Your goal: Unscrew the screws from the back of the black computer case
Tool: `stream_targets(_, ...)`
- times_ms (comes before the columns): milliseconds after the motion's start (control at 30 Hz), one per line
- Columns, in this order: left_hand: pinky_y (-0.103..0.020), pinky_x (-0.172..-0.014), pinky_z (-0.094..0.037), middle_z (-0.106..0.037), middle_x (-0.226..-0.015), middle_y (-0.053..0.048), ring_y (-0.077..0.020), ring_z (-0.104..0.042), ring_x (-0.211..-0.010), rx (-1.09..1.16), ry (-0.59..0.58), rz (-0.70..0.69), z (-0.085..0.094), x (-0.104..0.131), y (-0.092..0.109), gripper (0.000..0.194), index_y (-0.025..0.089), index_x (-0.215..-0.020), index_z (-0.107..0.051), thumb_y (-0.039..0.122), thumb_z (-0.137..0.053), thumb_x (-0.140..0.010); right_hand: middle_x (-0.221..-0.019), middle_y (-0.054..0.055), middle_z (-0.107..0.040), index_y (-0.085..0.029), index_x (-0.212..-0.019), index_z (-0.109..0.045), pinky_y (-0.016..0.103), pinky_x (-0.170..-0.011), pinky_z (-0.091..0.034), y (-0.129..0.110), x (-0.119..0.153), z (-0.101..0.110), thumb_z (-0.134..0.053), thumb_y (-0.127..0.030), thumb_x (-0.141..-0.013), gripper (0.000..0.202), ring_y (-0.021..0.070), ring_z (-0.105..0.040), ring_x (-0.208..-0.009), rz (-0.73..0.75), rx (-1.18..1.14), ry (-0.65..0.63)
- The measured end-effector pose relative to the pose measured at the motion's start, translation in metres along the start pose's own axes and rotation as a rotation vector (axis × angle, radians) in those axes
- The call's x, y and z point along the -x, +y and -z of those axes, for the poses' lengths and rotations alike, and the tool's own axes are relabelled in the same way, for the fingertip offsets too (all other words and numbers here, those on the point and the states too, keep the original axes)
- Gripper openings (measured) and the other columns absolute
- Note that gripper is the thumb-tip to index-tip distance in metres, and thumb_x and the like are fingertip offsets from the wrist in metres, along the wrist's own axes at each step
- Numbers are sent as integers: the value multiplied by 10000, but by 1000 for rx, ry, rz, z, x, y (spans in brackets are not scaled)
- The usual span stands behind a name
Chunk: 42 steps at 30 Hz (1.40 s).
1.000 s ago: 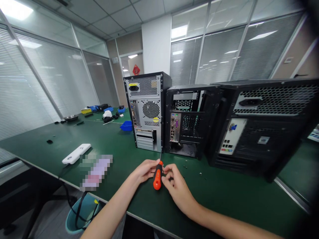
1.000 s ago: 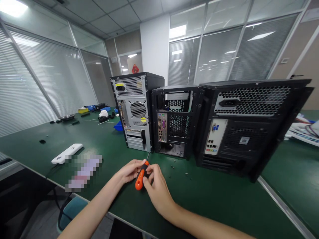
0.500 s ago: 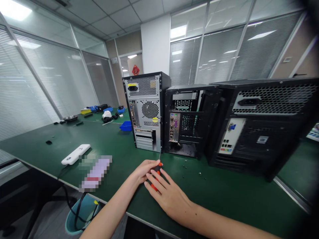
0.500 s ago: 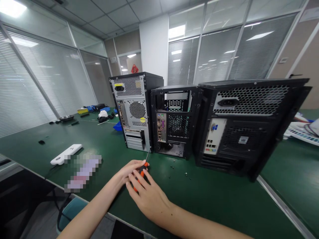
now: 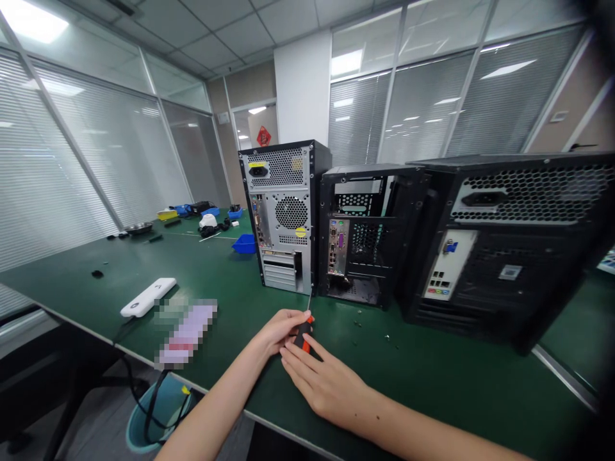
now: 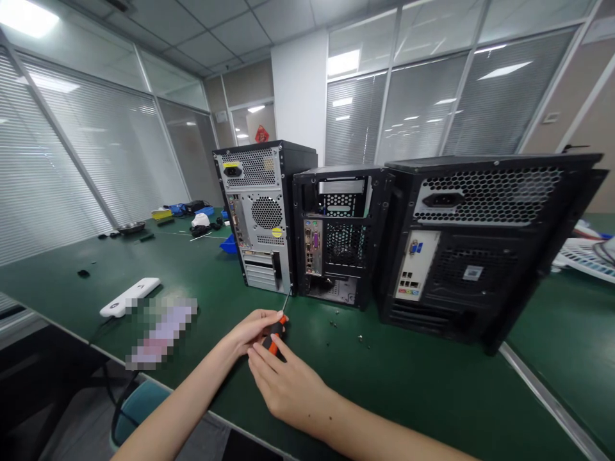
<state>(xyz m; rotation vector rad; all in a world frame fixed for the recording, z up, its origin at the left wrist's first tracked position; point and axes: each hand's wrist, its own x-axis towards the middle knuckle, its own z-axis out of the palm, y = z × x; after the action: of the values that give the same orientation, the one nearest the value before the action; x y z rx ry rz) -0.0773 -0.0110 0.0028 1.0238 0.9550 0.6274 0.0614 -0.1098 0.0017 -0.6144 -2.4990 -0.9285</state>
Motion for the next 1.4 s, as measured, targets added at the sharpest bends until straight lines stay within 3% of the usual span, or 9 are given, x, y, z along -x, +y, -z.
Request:
stream_targets(400, -190, -439, -259, -508, -520, 40, -51, -416, -440, -45, -19, -20, -3, 6, 4, 505, 91, -832, -649, 522, -748, -589, -1154, 79, -630, -106, -1130, -605, 397, -949, -450, 3, 0, -1, -408, -168, -915, 299, 232, -532, -1130, -18, 5, 79)
stream_targets(767, -200, -460, -291, -534, -537, 27, -79, -489, -455, -6, -82, -9, -2, 7, 3, 473, 107, -856, -649, 503, -737, -613, -1112, 89, -640, -105, -1075, -623, 401, -934, -449, 4, 1, -2, -397, -138, -904, 286, 239, -541, -1109, -54, -16, 116)
stream_targets(1133, -180, -462, -274, -558, -595, 19, -44, -446, -479, 50, -71, -22, -4, 9, 4, 436, 98, -801, -648, 474, -752, -606, -1023, 103, -658, -89, -1018, -629, 414, -912, -433, 4, -1, 0, -406, -105, -891, 258, 234, -576, -1029, -79, -37, 156)
stream_targets(1400, -159, -425, -316, -578, -610, 14, -36, -449, -448, 58, -78, -1, -3, 8, 4, 345, 109, -814, -638, 433, -694, -709, -974, 104, -658, -93, -981, -631, 411, -885, -440, 5, 0, 0, -381, -101, -901, 263, 230, -583, -999, -100, -46, 150)
